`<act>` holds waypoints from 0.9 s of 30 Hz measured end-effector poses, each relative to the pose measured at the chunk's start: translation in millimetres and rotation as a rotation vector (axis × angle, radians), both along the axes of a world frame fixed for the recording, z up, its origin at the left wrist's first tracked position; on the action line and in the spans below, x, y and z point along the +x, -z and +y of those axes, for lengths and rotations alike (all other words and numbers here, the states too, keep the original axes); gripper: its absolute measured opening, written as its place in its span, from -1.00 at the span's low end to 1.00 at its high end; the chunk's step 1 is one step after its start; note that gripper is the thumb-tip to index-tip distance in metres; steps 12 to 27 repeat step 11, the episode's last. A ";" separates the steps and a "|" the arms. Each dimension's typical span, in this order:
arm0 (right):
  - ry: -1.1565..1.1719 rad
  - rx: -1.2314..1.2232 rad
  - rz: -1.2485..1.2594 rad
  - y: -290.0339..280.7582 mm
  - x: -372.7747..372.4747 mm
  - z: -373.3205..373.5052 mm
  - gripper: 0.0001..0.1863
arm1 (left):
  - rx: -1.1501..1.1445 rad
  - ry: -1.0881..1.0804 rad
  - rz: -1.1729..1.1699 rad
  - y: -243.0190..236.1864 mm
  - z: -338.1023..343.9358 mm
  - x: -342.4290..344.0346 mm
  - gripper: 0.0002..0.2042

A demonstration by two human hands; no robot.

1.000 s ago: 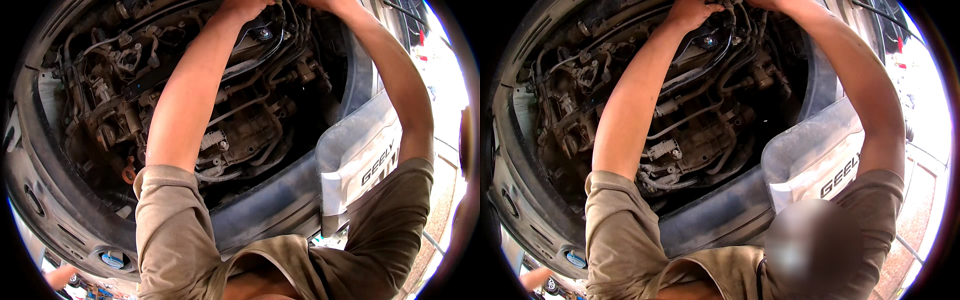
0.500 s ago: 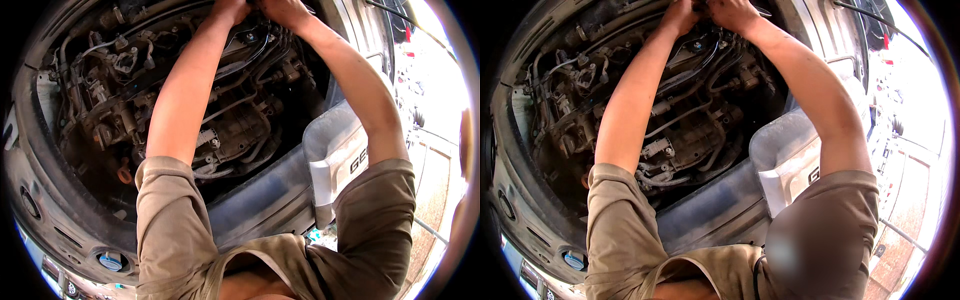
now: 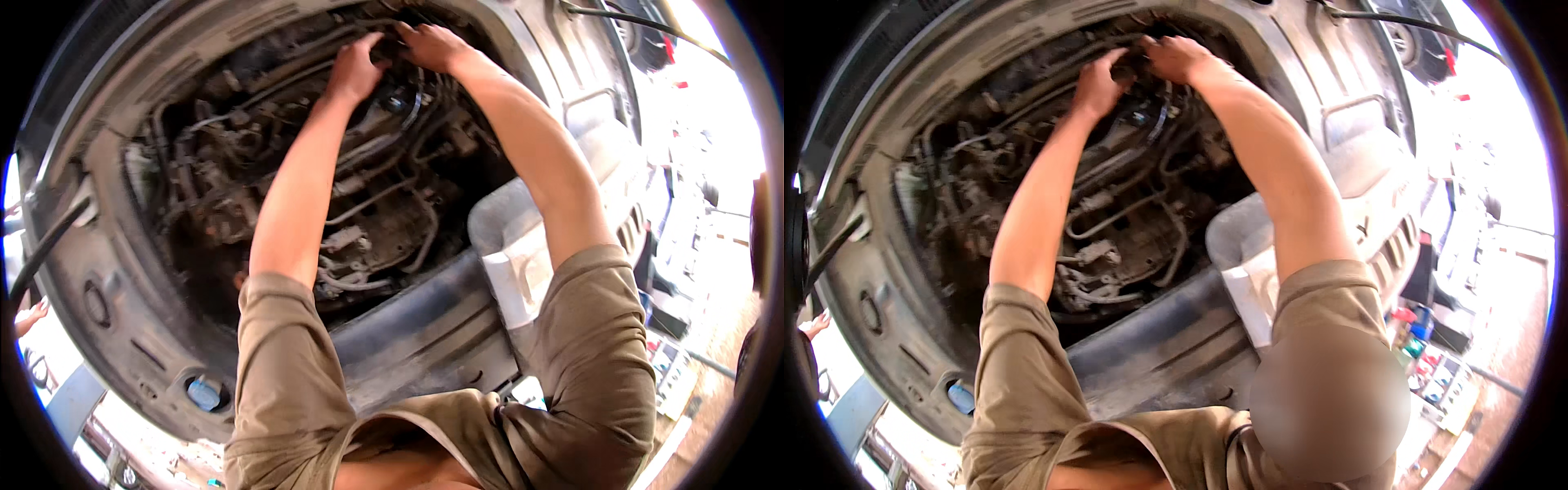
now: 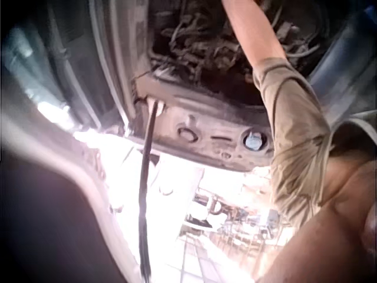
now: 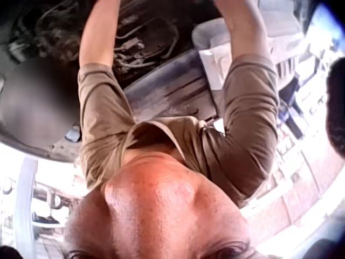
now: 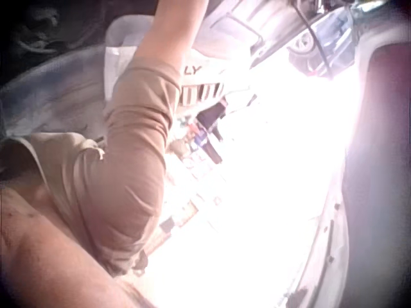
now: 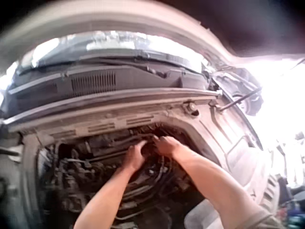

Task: The person opens the car hood and removes the engine cover. They then use a socket wrench to loosen and remove bolts from the engine block. The person continues to work on the engine components with their hands.

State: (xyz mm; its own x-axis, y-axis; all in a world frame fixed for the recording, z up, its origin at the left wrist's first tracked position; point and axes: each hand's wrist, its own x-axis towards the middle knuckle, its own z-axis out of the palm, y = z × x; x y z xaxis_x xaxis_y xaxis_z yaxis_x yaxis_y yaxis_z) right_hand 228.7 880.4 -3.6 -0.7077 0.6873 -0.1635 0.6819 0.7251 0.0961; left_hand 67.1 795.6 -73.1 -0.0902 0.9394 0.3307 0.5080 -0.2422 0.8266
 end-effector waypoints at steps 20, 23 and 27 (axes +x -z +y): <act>-0.126 -0.171 0.259 -141.5 9.8 -49.5 -0.71 | -0.275 -0.157 -0.156 -121.8 -230.5 10.7 -0.68; -0.126 -0.171 0.259 -141.5 9.8 -49.5 -0.71 | -0.275 -0.157 -0.156 -121.8 -230.5 10.7 -0.68; -0.126 -0.171 0.259 -141.5 9.8 -49.5 -0.71 | -0.275 -0.157 -0.156 -121.8 -230.5 10.7 -0.68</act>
